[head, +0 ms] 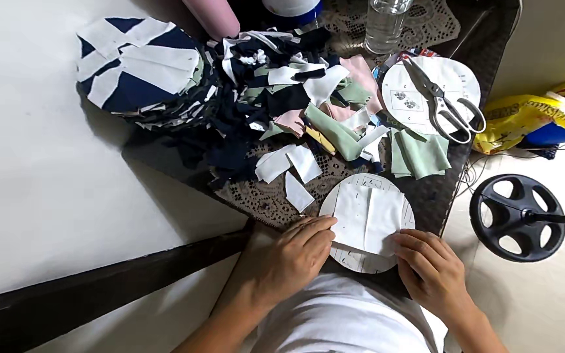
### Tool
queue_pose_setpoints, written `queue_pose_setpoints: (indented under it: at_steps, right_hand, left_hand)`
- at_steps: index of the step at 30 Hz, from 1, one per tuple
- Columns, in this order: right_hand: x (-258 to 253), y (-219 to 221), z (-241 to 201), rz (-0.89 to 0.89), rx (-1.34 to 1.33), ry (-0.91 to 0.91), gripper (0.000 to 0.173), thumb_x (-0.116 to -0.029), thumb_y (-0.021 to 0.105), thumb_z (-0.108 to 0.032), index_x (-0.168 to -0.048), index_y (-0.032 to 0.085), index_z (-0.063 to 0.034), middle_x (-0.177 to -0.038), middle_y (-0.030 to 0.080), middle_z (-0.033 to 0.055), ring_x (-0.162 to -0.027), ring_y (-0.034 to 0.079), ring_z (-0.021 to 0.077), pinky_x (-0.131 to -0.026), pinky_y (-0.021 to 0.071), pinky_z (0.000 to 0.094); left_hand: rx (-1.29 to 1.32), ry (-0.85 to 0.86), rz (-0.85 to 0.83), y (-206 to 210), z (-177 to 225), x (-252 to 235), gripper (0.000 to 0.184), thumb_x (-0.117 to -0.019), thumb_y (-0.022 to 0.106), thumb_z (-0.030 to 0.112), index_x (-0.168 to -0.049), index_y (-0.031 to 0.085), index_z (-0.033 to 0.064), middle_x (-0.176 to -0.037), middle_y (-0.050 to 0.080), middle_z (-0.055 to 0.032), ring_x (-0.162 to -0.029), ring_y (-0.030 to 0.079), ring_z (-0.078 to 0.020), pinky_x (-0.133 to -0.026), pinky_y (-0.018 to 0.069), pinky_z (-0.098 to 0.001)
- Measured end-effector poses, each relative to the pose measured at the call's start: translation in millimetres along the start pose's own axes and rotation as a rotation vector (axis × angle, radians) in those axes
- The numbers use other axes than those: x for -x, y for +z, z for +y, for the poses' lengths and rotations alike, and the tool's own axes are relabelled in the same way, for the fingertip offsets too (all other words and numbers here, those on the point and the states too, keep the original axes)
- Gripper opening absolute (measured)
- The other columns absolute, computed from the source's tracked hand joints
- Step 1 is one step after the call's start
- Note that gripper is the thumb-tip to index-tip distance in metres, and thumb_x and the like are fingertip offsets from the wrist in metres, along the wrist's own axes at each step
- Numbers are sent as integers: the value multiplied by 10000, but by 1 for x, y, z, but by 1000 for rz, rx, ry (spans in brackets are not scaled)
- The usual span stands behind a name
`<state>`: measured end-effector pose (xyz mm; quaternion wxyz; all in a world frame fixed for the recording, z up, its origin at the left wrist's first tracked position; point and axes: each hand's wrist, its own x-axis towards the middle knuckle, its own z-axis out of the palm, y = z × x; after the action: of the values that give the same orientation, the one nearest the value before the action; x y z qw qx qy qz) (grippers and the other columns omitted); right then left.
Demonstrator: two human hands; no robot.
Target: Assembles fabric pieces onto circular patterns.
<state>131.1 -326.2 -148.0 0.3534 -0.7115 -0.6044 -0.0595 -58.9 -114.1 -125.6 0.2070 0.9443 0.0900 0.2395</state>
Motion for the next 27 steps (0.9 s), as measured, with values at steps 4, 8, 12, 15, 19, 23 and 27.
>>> queue_pose_setpoints:
  at_steps: [4, 8, 12, 15, 19, 23, 27]
  right_hand:
    - [-1, 0, -2, 5, -23, 13, 145, -992, 519, -192, -967, 643, -121, -1116, 736, 77, -1119, 668, 207, -986, 504, 334]
    - [-3, -2, -7, 38, -5, 43, 188, -1019, 508, -227, -1046, 665, -127, -1179, 716, 89, -1172, 637, 220, -1006, 492, 326]
    - [-8, 3, -8, -15, 102, 32, 268, -1003, 500, -255, -1002, 743, -143, -1119, 748, 63, -1134, 643, 260, -965, 466, 394]
    - [-9, 5, -7, -12, 88, 31, 268, -1015, 496, -262, -992, 735, -143, -1104, 747, 52, -1131, 643, 229, -978, 467, 362]
    - [-9, 6, -6, 0, 72, 29, 261, -1018, 500, -259, -974, 728, -139, -1093, 744, 50, -1136, 634, 220, -983, 458, 346]
    - [-6, 9, -4, 23, 79, 21, 249, -1005, 491, -257, -961, 713, -150, -1052, 731, 43, -1115, 619, 207, -980, 434, 327]
    - [-14, 7, -8, 13, 90, 9, 261, -991, 500, -258, -922, 726, -148, -1006, 733, 45, -1093, 621, 221, -965, 435, 341]
  left_hand:
    - [40, -1, -40, -2, -1, 1, 203, -998, 560, 145, -911, 715, 46, -1168, 739, -142, -1174, 686, -244, -1032, 527, -329]
    - [61, -15, 3, -4, 7, -7, 240, -996, 548, 199, -884, 708, 61, -1182, 739, -132, -1207, 667, -248, -1054, 509, -350]
    - [25, -35, 19, 12, 37, -28, 308, -1029, 487, 189, -1094, 762, 66, -1259, 723, -108, -1254, 647, -272, -1096, 477, -432]
    - [5, -47, -124, 34, 52, -42, 455, -1065, 409, 292, -1359, 643, 35, -1445, 607, -131, -1385, 537, -301, -1168, 360, -548]
    - [-131, -94, -330, 44, 43, -46, 644, -1061, 402, 458, -1543, 435, 33, -1617, 405, -139, -1513, 355, -298, -1201, 196, -638]
    - [-173, -123, -353, 38, 32, -43, 684, -1041, 437, 500, -1568, 401, 67, -1642, 363, -127, -1534, 306, -314, -1202, 194, -644]
    - [-155, -43, -367, 32, 21, -45, 700, -999, 535, 492, -1558, 422, 85, -1636, 373, -130, -1531, 307, -332, -1204, 211, -634]
